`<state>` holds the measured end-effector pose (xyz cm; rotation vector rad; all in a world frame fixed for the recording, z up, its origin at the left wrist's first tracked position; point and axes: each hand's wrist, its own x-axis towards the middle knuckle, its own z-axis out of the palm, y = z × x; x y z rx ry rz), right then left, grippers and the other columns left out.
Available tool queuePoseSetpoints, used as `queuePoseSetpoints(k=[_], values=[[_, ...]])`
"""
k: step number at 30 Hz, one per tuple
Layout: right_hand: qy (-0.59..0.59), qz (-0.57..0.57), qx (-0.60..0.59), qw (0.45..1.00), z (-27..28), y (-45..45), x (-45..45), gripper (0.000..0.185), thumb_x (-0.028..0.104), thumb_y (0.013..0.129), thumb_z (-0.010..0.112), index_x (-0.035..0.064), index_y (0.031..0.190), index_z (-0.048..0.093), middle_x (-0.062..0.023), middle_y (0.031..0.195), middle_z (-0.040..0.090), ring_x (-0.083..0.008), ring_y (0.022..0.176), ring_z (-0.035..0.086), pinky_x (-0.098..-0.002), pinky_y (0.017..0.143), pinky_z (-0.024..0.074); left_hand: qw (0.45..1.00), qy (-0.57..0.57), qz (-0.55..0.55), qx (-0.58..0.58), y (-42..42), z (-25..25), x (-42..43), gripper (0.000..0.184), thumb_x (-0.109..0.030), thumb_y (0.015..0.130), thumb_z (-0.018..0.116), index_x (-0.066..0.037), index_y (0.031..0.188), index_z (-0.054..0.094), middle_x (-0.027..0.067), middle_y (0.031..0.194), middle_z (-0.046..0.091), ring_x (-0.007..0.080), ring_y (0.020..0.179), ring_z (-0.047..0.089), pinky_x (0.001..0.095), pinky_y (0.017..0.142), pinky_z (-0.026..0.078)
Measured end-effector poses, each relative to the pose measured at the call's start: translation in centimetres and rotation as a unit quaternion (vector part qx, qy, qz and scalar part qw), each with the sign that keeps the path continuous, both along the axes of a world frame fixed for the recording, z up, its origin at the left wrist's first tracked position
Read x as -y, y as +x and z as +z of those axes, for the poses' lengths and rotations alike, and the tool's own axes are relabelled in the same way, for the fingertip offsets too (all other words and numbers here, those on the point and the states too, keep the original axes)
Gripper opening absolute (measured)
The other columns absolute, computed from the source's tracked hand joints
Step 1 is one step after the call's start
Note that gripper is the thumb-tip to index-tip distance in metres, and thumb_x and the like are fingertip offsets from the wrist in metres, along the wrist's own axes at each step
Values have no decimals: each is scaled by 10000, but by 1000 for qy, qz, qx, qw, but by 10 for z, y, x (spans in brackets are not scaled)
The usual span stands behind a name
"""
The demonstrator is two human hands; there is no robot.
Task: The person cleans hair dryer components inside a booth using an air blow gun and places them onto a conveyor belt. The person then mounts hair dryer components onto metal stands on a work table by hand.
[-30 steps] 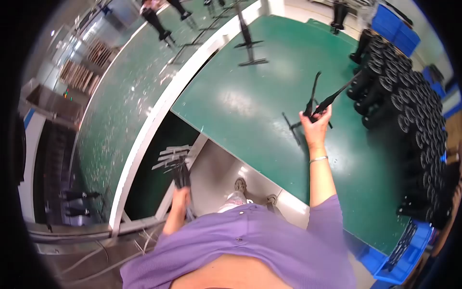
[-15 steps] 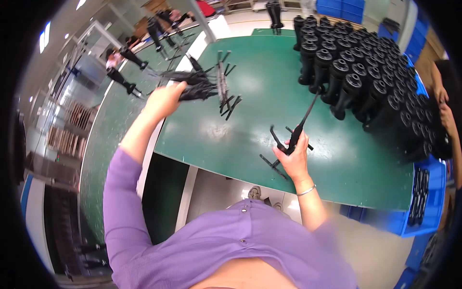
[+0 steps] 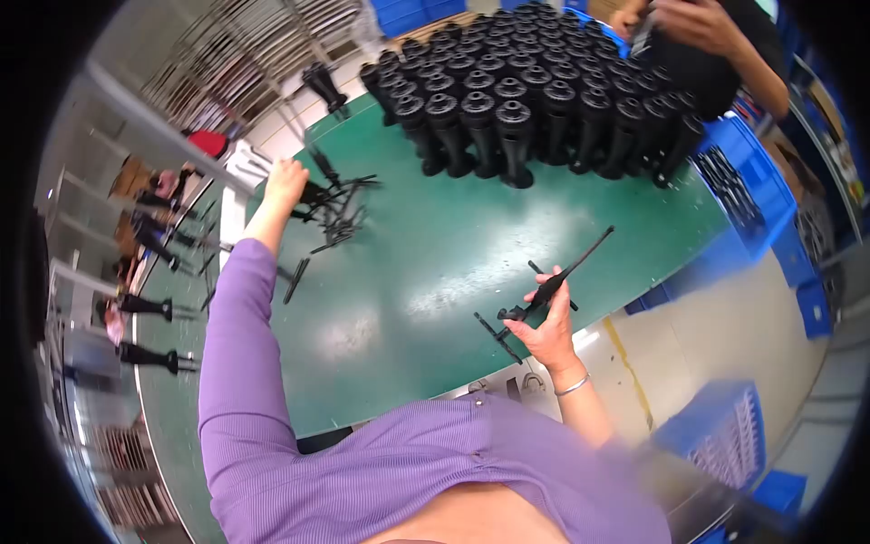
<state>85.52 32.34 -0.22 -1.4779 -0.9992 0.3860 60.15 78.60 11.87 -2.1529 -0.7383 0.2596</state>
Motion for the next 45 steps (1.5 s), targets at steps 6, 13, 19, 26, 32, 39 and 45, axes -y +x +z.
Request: queuePoseSetpoints(k=[6, 13, 19, 26, 32, 39, 45], values=[[6, -132, 49, 990, 3, 28, 19, 1028, 231, 649, 807, 0, 1382, 124, -113, 1163, 376, -191, 854, 500, -334, 789, 459, 979, -173, -83, 71, 116, 9, 135, 246, -124, 667, 651, -127, 912, 655, 67, 867, 610, 232, 962, 562, 409, 869, 406], [-37, -102, 32, 994, 24, 74, 18, 948, 113, 631, 786, 1, 1381, 217, -110, 1132, 378, -197, 899, 524, -319, 779, 496, 598, -391, -34, 699, 304, -138, 195, 663, -236, 682, 768, 26, 1195, 438, 191, 1117, 533, 310, 1055, 521, 362, 912, 417], [-60, -11, -12, 998, 39, 106, 34, 876, 174, 607, 823, 37, 1334, 352, -97, 1156, 484, -187, 910, 574, -316, 784, 512, 465, -411, 1, 784, 346, -165, 205, 518, -190, 720, 741, 18, 1107, 468, 152, 987, 585, 287, 935, 567, 363, 844, 440], [-71, 58, 142, 986, 71, 120, 1, 556, 151, 633, 776, 46, 1133, 556, -101, 1020, 600, -243, 908, 608, -315, 779, 491, -106, -650, -121, 743, 187, 16, 219, 305, -227, 933, 491, 4, 1131, 471, 157, 1035, 580, 336, 1105, 528, 472, 988, 420], [-3, 245, 176, 953, 90, 81, -51, 473, 150, 649, 760, 73, 1082, 583, -71, 956, 618, -249, 843, 617, -321, 727, 500, 99, -646, -336, 678, 113, 73, 261, 765, -232, 757, 715, -43, 1365, 292, 155, 1079, 579, 345, 1131, 511, 514, 998, 379], [21, 370, 170, 913, 91, 16, -72, 458, 152, 663, 747, 65, 1083, 585, -79, 926, 613, -250, 818, 616, -321, 718, 497, 284, -701, -307, 577, 39, 47, 287, 827, -133, 719, 728, -15, 1395, 267, 218, 1111, 588, 334, 1092, 552, 429, 951, 417], [-30, 392, 175, 903, 84, -58, -76, 504, 187, 669, 751, 54, 1118, 562, -93, 963, 605, -275, 861, 605, -340, 752, 489, 266, -679, -140, 670, -40, 11, 316, 976, -260, 683, 782, -51, 1428, 187, 202, 1289, 477, 330, 1225, 442, 446, 1022, 343]])
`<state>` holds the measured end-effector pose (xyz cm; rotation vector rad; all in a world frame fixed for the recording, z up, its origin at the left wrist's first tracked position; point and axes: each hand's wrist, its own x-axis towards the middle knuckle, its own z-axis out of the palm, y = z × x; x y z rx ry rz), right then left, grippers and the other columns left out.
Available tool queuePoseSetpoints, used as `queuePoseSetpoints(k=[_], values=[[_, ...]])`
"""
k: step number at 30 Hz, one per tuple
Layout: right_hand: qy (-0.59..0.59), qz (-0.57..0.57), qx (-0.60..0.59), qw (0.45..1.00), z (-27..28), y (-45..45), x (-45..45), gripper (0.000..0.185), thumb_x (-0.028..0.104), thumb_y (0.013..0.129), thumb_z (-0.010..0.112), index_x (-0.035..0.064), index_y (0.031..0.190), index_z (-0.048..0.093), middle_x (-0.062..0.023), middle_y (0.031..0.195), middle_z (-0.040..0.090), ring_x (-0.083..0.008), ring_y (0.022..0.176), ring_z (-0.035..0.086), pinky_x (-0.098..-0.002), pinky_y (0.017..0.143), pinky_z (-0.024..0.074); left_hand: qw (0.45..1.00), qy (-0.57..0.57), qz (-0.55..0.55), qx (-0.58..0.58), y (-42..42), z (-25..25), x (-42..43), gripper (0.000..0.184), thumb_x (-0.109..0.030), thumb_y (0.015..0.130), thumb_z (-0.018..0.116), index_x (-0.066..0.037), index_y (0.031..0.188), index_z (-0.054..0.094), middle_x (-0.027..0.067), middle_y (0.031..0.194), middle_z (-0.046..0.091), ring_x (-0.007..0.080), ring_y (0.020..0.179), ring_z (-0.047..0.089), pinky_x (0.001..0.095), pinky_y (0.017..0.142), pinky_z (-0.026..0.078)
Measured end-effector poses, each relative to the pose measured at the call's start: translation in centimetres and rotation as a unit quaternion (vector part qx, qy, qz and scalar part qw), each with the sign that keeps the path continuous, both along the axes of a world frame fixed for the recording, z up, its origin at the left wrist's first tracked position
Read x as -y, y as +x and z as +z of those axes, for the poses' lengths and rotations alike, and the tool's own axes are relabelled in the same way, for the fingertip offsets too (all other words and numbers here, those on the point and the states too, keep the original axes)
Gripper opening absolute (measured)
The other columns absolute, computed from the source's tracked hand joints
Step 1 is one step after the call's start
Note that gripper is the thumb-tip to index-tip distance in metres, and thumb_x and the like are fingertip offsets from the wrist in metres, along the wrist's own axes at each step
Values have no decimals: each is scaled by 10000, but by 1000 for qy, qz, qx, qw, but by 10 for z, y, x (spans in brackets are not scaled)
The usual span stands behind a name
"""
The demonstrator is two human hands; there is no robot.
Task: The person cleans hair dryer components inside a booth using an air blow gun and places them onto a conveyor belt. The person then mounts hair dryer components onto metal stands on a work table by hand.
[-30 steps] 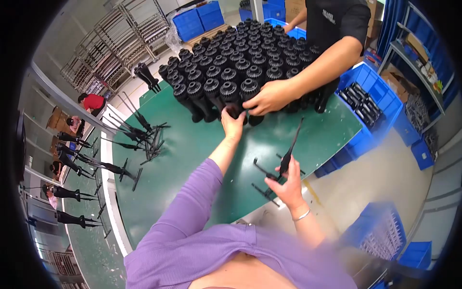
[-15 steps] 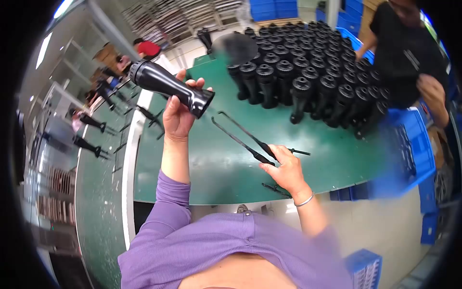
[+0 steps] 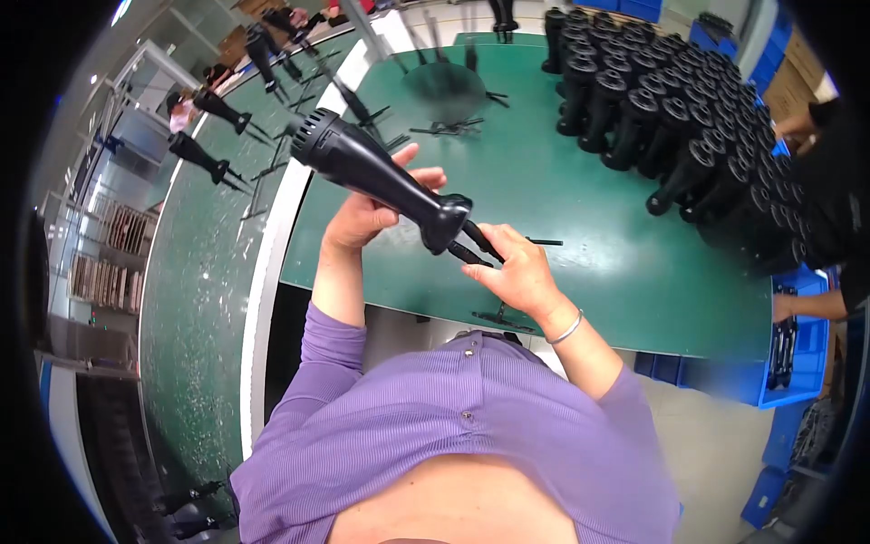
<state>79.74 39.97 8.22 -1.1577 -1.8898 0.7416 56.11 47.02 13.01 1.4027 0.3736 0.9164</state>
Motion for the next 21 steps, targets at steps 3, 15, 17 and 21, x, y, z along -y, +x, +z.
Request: queuePoseSetpoints(k=[3, 15, 17, 21], values=[[-6, -2, -4, 1000, -3, -47, -5, 541, 189, 671, 759, 37, 1144, 543, -109, 980, 604, -263, 879, 613, -335, 760, 492, 995, 43, 88, -10, -35, -37, 20, 1179, -336, 569, 843, -83, 1444, 95, 152, 1441, 274, 281, 1354, 240, 433, 1091, 200], [34, 215, 30, 976, -13, -220, -40, 537, 134, 752, 684, 51, 1238, 471, -147, 1325, 415, -315, 1218, 421, -371, 984, 381, 727, 40, 686, 11, -245, -22, 82, 188, -241, 869, 586, -69, 890, 660, -19, 830, 599, 85, 700, 501, 228, 673, 405], [34, 161, 49, 985, -34, -221, -62, 503, 132, 771, 659, 48, 1231, 475, -144, 1302, 435, -298, 1202, 437, -360, 951, 405, 665, -57, 734, -126, -320, 0, 93, 300, -332, 840, 652, -69, 982, 680, 20, 912, 659, 103, 839, 583, 265, 769, 424], [-83, 7, -30, 996, -89, -199, -115, 455, 145, 795, 630, 41, 1215, 488, -134, 1233, 479, -270, 1136, 482, -353, 902, 433, 715, 13, 692, -97, -464, -63, 65, 268, -173, 886, 587, 23, 1067, 611, 97, 1002, 654, 148, 949, 607, 285, 888, 428]])
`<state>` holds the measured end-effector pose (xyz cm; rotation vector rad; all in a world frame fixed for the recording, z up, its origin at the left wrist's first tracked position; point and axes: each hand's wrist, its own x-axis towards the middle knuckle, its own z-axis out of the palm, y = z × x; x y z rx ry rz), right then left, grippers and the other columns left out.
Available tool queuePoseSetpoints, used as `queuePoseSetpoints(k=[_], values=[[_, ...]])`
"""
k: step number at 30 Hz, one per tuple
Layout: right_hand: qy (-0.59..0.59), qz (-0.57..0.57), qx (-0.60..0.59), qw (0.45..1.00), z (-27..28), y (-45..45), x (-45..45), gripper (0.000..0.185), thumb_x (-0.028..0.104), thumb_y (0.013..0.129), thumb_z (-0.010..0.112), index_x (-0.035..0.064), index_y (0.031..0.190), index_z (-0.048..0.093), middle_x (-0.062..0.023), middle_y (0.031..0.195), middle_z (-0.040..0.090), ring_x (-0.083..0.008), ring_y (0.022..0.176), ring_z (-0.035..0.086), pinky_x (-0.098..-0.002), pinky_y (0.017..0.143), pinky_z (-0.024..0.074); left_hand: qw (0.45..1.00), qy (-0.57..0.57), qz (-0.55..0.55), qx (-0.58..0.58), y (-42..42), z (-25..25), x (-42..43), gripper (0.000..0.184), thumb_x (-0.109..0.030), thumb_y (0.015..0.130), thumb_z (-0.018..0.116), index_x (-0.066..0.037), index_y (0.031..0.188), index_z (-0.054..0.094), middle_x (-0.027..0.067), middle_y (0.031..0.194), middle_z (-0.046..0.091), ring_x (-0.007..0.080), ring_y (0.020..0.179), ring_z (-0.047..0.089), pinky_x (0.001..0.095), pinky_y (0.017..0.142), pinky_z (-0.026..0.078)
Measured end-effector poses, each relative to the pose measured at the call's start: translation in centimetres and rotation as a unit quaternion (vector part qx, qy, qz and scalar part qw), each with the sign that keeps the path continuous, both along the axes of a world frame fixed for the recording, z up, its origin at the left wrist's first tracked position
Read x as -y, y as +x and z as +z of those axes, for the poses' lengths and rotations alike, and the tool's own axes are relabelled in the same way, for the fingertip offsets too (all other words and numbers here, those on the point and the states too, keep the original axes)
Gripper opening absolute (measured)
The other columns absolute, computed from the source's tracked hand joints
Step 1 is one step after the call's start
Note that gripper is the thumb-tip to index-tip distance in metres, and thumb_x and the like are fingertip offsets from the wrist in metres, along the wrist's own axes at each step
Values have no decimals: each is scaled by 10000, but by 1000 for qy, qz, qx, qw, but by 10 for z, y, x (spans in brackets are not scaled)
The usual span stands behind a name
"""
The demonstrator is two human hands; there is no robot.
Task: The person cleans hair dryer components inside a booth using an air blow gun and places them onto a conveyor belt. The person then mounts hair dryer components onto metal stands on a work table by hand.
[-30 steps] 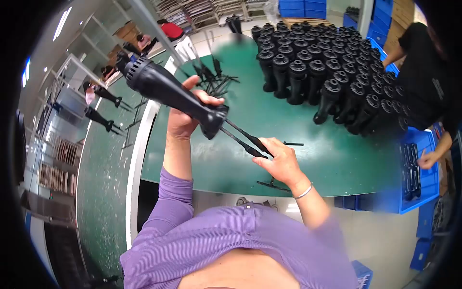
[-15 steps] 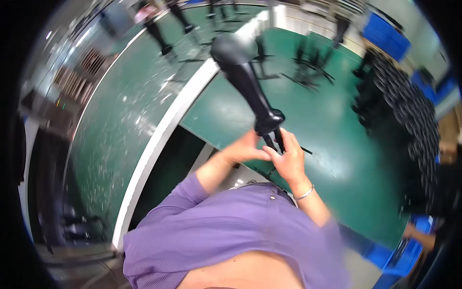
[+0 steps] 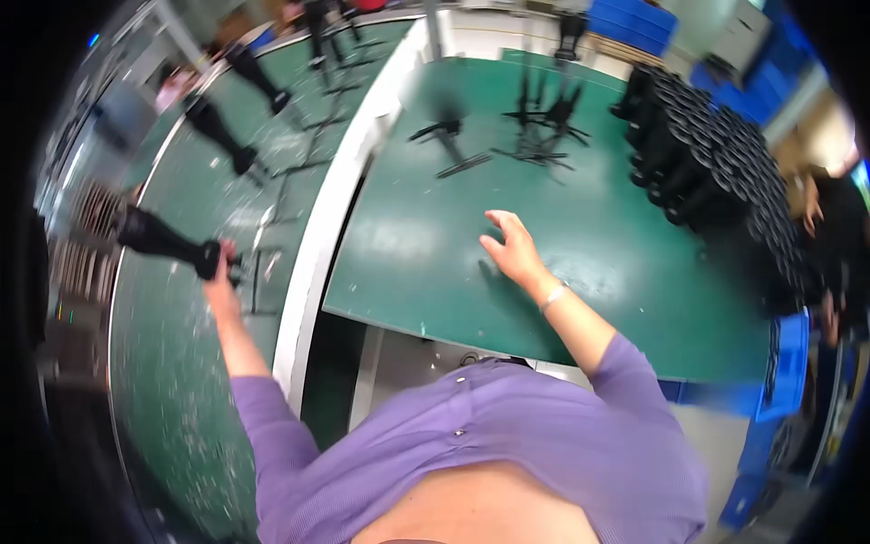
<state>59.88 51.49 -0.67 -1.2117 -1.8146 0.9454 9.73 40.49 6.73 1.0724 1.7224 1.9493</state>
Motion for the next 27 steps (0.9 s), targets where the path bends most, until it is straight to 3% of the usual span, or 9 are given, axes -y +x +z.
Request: queuePoseSetpoints(k=[1, 5, 9, 12, 15, 17, 22, 26, 27], values=[[11, -60, 12, 998, -7, 11, -15, 471, 156, 792, 636, 33, 1219, 480, -139, 1220, 481, -273, 1119, 488, -359, 900, 432, 997, -72, 8, -41, -8, -5, -4, 261, -169, 900, 561, 18, 1078, 596, 84, 990, 646, 145, 915, 602, 286, 856, 440], [103, -259, 95, 955, -27, 60, -87, 579, 213, 769, 664, -6, 1248, 423, -182, 1173, 479, -303, 1069, 496, -377, 918, 414, 999, 16, -19, -44, -23, -11, -43, 176, -164, 921, 520, -24, 1010, 578, 28, 893, 595, 131, 813, 568, 279, 759, 446], [90, -361, 118, 921, 12, 78, -162, 824, 224, 687, 715, -29, 1339, 281, -230, 1342, 341, -353, 1254, 353, -382, 1046, 316, 996, 74, -40, 24, -31, -14, -73, 141, -131, 901, 543, -24, 989, 567, 34, 874, 584, 131, 782, 551, 278, 730, 437], [142, -351, 130, 916, 21, 97, -222, 930, 199, 594, 769, -21, 1346, 267, -239, 1349, 326, -341, 1256, 348, -385, 1046, 313, 999, 39, -17, -10, -40, -14, -83, 147, -134, 901, 545, -25, 997, 559, 47, 883, 579, 139, 791, 548, 291, 761, 447], [79, -162, -102, 978, -13, 115, -265, 973, 203, 557, 798, -12, 1343, 268, -232, 1337, 344, -338, 1241, 364, -380, 1038, 322, 999, 36, 20, -16, -47, -25, -86, 204, -145, 899, 558, -4, 1045, 553, 50, 911, 581, 170, 836, 555, 310, 781, 446], [177, -278, 98, 939, 1, 97, -238, 957, 228, 550, 818, -4, 1315, 292, -212, 1248, 406, -360, 1139, 443, -377, 997, 365, 994, -3, 69, -87, -46, -27, -80, 274, -152, 894, 571, 16, 1108, 529, 69, 965, 585, 202, 897, 560, 322, 806, 444], [189, -325, 88, 922, 20, 76, -70, 965, 263, 579, 827, -27, 1305, 259, -210, 1174, 382, -353, 1111, 409, -396, 940, 384, 937, 33, 295, -183, 58, -23, -28, 389, -85, 882, 557, 50, 1212, 399, 191, 1208, 465, 286, 1097, 495, 387, 946, 417], [173, -358, 128, 908, 5, 128, 63, 985, 229, 526, 855, -6, 1285, 273, -182, 1144, 357, -330, 1060, 415, -394, 895, 404, 951, 6, 108, -290, 194, -52, -16, 327, -47, 865, 523, 32, 1168, 428, 162, 1169, 474, 273, 1052, 502, 373, 935, 404], [176, -387, 116, 897, 3, 144, 82, 989, 214, 503, 864, 10, 1273, 277, -174, 1131, 364, -333, 1047, 414, -399, 907, 389, 986, -19, 11, -167, 239, -61, -22, 289, -14, 843, 510, 15, 1128, 469, 132, 1137, 488, 248, 1037, 504, 358, 937, 400]])
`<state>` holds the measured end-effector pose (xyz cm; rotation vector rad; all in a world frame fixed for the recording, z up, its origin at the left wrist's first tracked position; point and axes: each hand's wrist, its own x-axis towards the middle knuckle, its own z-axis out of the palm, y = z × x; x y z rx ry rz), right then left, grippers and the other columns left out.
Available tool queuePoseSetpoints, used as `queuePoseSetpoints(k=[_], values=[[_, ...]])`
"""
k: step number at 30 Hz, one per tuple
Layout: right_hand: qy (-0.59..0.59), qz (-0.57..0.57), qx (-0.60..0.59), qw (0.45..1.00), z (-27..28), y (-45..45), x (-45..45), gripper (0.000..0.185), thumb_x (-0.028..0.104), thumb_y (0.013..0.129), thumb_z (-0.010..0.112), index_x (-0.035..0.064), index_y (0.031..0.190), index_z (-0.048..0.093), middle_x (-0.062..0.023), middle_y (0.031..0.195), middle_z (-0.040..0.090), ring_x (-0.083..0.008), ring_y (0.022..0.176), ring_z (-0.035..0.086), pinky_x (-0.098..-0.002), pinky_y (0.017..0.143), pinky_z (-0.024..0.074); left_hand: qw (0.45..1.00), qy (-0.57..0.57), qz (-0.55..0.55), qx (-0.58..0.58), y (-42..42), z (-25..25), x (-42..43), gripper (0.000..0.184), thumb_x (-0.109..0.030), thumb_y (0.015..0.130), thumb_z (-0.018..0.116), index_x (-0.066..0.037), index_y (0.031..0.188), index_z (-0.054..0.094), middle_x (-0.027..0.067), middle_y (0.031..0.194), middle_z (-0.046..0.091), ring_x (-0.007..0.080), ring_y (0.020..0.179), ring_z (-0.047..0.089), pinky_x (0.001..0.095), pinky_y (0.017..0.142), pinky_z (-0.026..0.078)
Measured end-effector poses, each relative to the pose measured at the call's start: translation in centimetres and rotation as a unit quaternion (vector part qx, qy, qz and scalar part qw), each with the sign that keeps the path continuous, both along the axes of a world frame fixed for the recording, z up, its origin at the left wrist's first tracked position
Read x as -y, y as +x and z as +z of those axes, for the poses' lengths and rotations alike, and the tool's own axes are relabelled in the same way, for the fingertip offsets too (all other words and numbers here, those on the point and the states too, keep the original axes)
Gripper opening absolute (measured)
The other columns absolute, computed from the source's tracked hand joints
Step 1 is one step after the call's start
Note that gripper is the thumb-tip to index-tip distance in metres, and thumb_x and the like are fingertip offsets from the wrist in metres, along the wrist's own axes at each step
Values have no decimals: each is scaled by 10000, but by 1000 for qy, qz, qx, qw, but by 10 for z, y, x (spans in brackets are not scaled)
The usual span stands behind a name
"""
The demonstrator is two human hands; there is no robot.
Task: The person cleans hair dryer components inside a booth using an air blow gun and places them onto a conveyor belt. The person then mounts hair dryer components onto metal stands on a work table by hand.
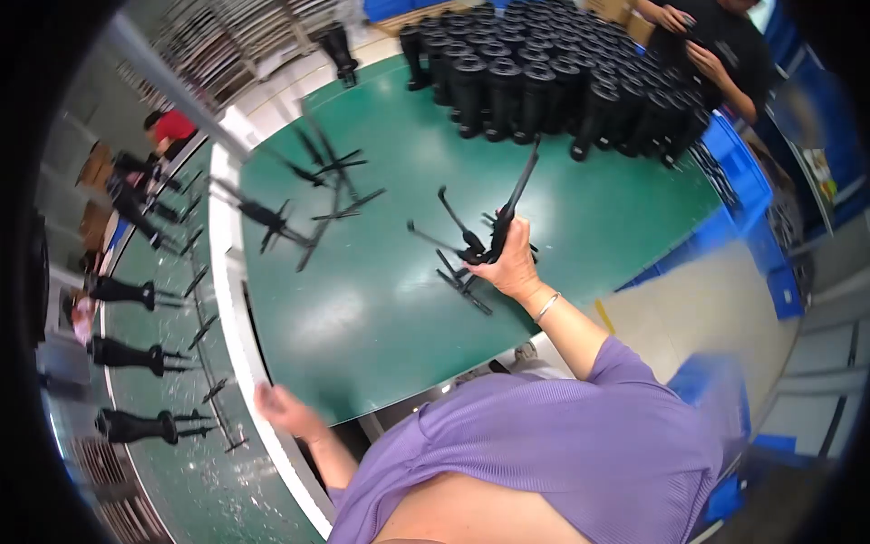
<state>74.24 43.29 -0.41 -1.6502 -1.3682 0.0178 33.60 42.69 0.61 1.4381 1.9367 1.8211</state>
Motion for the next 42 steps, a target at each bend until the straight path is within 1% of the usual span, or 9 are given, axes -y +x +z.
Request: queuePoseSetpoints(k=[4, 12, 17, 24, 28, 30, 32, 35, 42], values=[[-16, -74, -57, 996, 7, 69, 48, 903, 146, 561, 832, 14, 1274, 295, -146, 1147, 393, -280, 1027, 467, -374, 891, 424, 916, -90, -389, -29, 157, -15, -31, 422, -4, 793, 575, -19, 1201, 468, 126, 1209, 468, 220, 1101, 490, 339, 943, 400], [-109, 130, -167, 971, 16, 141, 70, 901, 48, 629, 729, 36, 1386, 240, -192, 1296, 437, -312, 1142, 499, -342, 923, 445, 632, -120, -766, -11, 396, 13, -43, 526, -85, 695, 724, -79, 1177, 514, 116, 1332, 406, 276, 1246, 395, 405, 1017, 344], [-117, 123, -143, 975, 20, 176, 102, 740, 27, 645, 712, 14, 1296, 360, -157, 1157, 537, -259, 1012, 577, -341, 902, 460, 675, -133, -725, 27, 418, 22, -26, 220, 32, 727, 651, -26, 930, 593, 108, 1222, 483, 250, 1102, 537, 336, 918, 435], [-28, -49, -254, 966, -9, 250, 109, 588, -24, 731, 683, 6, 1231, 376, -89, 1062, 524, -164, 937, 571, -301, 850, 480, 888, -108, -446, -12, 334, 10, -110, 103, -35, 862, 574, -21, 964, 575, 45, 971, 579, 139, 876, 551, 262, 779, 458], [51, 49, -255, 964, -1, 270, 111, 829, 66, 709, 738, 43, 1369, 236, -137, 1273, 410, -246, 1118, 491, -372, 971, 394, 969, -41, -234, 71, 312, 0, -127, 304, -129, 850, 618, 19, 1087, 500, 119, 1061, 522, 202, 965, 520, 317, 858, 428], [72, 91, -270, 956, 0, 275, 111, 939, 145, 674, 781, 45, 1402, 196, -143, 1341, 352, -266, 1136, 474, -396, 988, 378, 989, -1, 16, -149, 336, 0, -96, 552, -139, 773, 667, 36, 1205, 372, 209, 1287, 273, 342, 1177, 325, 434, 994, 306], [49, 112, -277, 953, 9, 277, 116, 957, 115, 691, 762, 56, 1420, 145, -157, 1357, 339, -273, 1162, 461, -402, 1011, 352, 977, 114, -142, -113, 395, -7, -77, 585, -95, 721, 675, 28, 1204, 367, 194, 1242, 301, 358, 1186, 295, 446, 1022, 257], [-1, 150, -300, 942, 13, 282, 123, 1017, 74, 666, 767, 69, 1439, 106, -139, 1390, 324, -270, 1191, 451, -408, 1019, 353, 890, -36, -439, -120, 509, -2, -75, 706, -139, 695, 739, 3, 1274, 360, 171, 1247, 398, 309, 1186, 378, 377, 1012, 308], [-79, 138, -388, 908, 36, 279, 135, 928, 10, 605, 766, 80, 1383, 265, -90, 1280, 440, -226, 1120, 508, -392, 967, 411, 838, -80, -538, -40, 647, -18, -131, 440, -65, 704, 706, -17, 1068, 464, 109, 939, 592, 276, 870, 591, 351, 801, 449]])
